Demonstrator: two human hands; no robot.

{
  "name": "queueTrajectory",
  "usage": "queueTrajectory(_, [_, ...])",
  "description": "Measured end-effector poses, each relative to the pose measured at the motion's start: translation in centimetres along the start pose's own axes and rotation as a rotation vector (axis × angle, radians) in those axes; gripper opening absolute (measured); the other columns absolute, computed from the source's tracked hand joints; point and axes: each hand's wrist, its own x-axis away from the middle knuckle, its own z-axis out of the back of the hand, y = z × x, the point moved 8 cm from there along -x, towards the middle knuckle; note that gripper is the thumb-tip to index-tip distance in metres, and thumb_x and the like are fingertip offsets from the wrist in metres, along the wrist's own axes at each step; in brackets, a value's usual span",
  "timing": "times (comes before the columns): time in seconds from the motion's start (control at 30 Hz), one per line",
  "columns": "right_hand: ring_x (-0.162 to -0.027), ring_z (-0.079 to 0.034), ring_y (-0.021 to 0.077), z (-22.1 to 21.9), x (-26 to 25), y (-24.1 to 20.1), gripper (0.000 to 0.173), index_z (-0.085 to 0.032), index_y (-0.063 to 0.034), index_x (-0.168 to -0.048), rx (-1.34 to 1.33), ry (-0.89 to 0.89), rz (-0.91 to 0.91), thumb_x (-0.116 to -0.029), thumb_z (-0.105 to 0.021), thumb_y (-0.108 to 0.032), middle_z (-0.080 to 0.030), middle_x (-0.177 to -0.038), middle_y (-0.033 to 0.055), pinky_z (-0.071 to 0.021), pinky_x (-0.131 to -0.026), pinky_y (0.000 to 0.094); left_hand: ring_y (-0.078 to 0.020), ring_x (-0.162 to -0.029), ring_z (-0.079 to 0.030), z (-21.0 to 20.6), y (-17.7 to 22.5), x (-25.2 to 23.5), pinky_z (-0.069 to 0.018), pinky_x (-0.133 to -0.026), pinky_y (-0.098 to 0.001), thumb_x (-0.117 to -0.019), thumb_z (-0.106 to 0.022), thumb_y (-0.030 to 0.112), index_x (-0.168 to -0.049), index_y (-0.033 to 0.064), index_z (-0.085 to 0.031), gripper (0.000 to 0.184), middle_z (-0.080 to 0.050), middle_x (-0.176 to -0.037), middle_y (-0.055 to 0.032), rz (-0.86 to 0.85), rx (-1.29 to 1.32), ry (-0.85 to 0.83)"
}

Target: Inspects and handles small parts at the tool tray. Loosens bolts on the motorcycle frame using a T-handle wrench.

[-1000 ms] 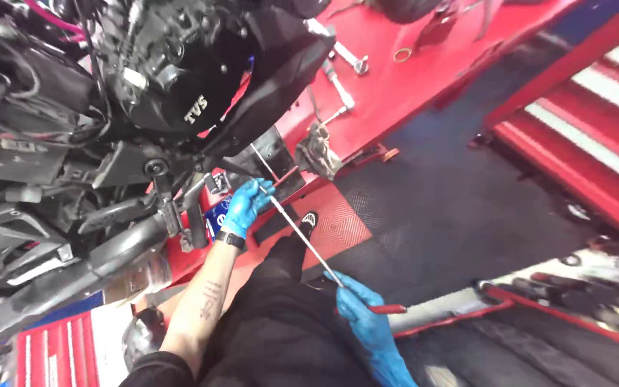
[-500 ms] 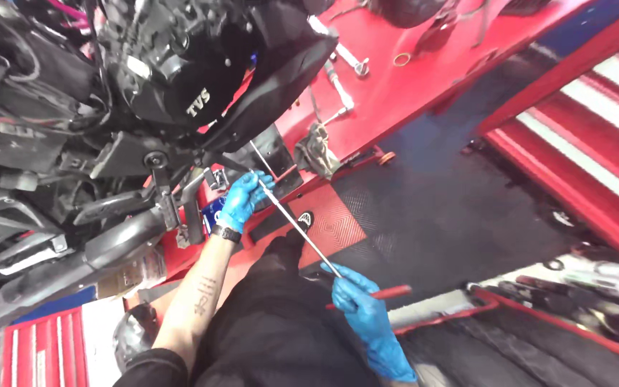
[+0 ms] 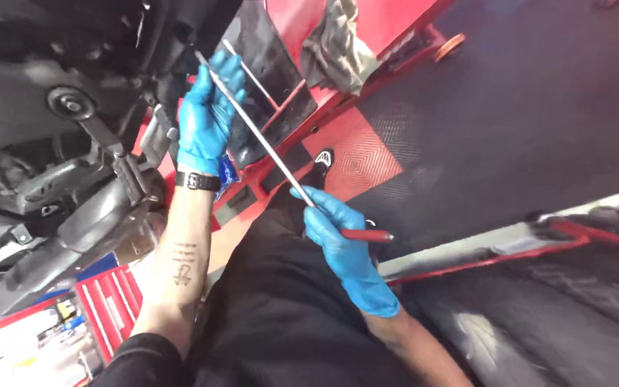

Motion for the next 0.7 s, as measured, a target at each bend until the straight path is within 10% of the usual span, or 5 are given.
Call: queueTrajectory(0.7, [-0.059,-0.048,-0.0043,-4.3,-4.3,0.1,0.028,-0.067,0.0052,-0.124,-0.057,0.092,0.039,-0.0994,-0.055,-0.001,-0.066,-0.082,-0.0025,-0.0420,-0.052,0.0133,-0.0100,-0.081,-0.071,1.9,2.4,-3.8,-0.0588,-0.070,-0.0218,-0.1130,-0.028,0.023,-0.116,0.0043,-0.061,0.038,-0.073,-0.099,-0.0067,-0.087,-0.004,0.171])
